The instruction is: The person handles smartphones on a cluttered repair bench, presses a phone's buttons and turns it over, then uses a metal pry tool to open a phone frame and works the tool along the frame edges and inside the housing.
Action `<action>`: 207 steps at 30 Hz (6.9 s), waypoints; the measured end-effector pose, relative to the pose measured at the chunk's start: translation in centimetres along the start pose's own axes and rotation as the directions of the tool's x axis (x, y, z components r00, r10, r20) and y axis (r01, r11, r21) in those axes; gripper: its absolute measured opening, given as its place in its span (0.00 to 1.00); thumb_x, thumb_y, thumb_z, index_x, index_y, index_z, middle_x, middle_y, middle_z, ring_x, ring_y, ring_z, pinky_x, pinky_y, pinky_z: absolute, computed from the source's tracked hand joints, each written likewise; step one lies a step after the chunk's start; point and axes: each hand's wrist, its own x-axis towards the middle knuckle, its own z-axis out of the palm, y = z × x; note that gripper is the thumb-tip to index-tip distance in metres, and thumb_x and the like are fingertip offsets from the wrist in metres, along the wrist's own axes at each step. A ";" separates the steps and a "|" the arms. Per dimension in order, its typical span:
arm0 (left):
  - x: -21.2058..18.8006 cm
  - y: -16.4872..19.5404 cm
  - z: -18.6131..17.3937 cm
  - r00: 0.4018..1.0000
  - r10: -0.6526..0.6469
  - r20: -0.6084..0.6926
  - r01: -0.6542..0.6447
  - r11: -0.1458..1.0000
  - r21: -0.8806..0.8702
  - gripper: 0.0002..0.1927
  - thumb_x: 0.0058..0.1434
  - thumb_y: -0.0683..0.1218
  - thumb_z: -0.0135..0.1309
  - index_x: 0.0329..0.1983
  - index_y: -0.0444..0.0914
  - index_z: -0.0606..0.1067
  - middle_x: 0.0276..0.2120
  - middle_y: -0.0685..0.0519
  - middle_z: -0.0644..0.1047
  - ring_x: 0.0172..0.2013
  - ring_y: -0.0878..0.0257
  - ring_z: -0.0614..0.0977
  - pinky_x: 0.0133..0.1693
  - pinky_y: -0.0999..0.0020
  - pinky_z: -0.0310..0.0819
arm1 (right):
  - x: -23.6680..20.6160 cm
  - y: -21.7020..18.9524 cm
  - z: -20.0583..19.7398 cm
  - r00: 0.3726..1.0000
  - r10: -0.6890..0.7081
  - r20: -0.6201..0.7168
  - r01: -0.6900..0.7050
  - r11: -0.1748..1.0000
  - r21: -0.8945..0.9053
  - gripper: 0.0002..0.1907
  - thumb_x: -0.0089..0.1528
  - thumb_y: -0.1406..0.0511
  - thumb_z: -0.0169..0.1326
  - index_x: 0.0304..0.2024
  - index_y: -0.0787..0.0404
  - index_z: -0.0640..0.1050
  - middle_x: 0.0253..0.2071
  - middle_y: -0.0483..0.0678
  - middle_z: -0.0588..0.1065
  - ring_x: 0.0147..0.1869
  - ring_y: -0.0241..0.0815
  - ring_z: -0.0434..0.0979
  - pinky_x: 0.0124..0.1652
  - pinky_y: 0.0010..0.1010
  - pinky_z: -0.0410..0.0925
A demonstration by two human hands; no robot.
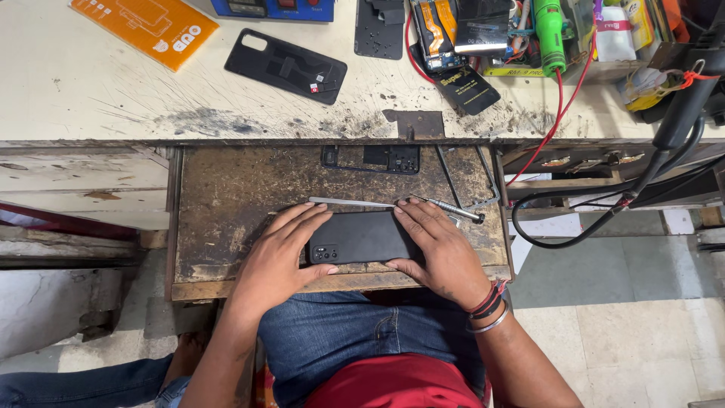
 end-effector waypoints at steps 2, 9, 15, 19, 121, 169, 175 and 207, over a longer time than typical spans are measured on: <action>-0.1 -0.5 -0.2 1.000 0.014 0.001 -0.014 1.000 -0.007 0.49 0.41 0.56 0.72 0.67 0.42 0.67 0.66 0.51 0.69 0.69 0.53 0.63 0.65 0.55 0.60 | 0.1 -0.1 0.3 1.000 0.003 0.007 -0.003 1.000 0.002 0.45 0.52 0.49 0.66 0.64 0.67 0.70 0.66 0.59 0.69 0.72 0.60 0.65 0.68 0.47 0.58; -1.3 -1.2 -0.8 0.993 0.110 -0.031 -0.108 0.993 0.039 0.46 0.44 0.58 0.71 0.65 0.40 0.70 0.64 0.47 0.71 0.68 0.51 0.66 0.64 0.54 0.62 | 0.1 -1.5 0.5 0.999 -0.026 0.035 0.027 0.999 -0.023 0.47 0.50 0.48 0.65 0.64 0.68 0.69 0.66 0.60 0.68 0.72 0.61 0.64 0.69 0.48 0.57; -2.3 -0.1 -1.3 0.960 0.209 -0.186 -0.225 0.972 -0.070 0.43 0.42 0.55 0.73 0.62 0.39 0.73 0.56 0.42 0.78 0.53 0.45 0.80 0.53 0.54 0.76 | -0.3 -1.8 0.2 0.994 -0.086 0.060 0.090 0.994 -0.064 0.45 0.51 0.49 0.65 0.64 0.67 0.70 0.65 0.60 0.70 0.70 0.61 0.66 0.68 0.49 0.58; 1.9 1.5 -2.0 0.951 0.080 -0.299 -0.149 0.965 -0.218 0.36 0.47 0.56 0.74 0.57 0.38 0.76 0.43 0.46 0.83 0.42 0.52 0.88 0.45 0.62 0.82 | 2.2 1.3 -0.5 0.998 -0.025 0.057 0.030 0.995 -0.092 0.35 0.52 0.61 0.64 0.62 0.60 0.75 0.59 0.55 0.77 0.62 0.55 0.76 0.63 0.43 0.66; 6.1 -2.6 -0.8 0.922 -0.257 -0.291 -0.212 0.294 -0.932 0.17 0.60 0.30 0.53 0.49 0.38 0.75 0.58 0.40 0.79 0.56 0.58 0.81 0.58 0.62 0.76 | 7.5 4.1 -2.7 0.685 0.724 -0.076 0.437 -0.326 0.838 0.22 0.71 0.53 0.47 0.62 0.57 0.73 0.55 0.47 0.78 0.58 0.43 0.80 0.62 0.38 0.73; 9.2 7.5 1.0 0.997 0.070 0.008 -0.042 0.677 -0.735 0.51 0.54 0.58 0.67 0.77 0.41 0.57 0.51 0.48 0.78 0.45 0.63 0.84 0.45 0.68 0.85 | 6.4 2.9 2.0 0.853 0.442 0.279 -0.081 -0.417 0.905 0.14 0.72 0.56 0.46 0.49 0.58 0.72 0.29 0.41 0.64 0.29 0.35 0.63 0.30 0.28 0.62; 8.9 7.7 0.8 0.994 0.069 -0.085 -0.108 0.745 -0.659 0.51 0.53 0.60 0.67 0.76 0.41 0.58 0.51 0.49 0.78 0.44 0.64 0.86 0.43 0.68 0.85 | 6.3 2.6 2.4 0.872 0.405 0.276 -0.087 -0.426 0.900 0.13 0.71 0.55 0.47 0.50 0.57 0.72 0.29 0.41 0.63 0.27 0.34 0.60 0.28 0.27 0.60; 8.4 2.1 1.9 0.969 0.246 0.016 -0.032 0.189 -0.981 0.55 0.63 0.46 0.62 0.80 0.40 0.36 0.74 0.40 0.55 0.57 0.56 0.79 0.54 0.56 0.79 | 12.4 3.7 -1.7 0.984 0.119 0.134 -0.175 0.796 0.579 0.19 0.75 0.55 0.43 0.47 0.63 0.79 0.40 0.47 0.73 0.45 0.39 0.74 0.48 0.29 0.68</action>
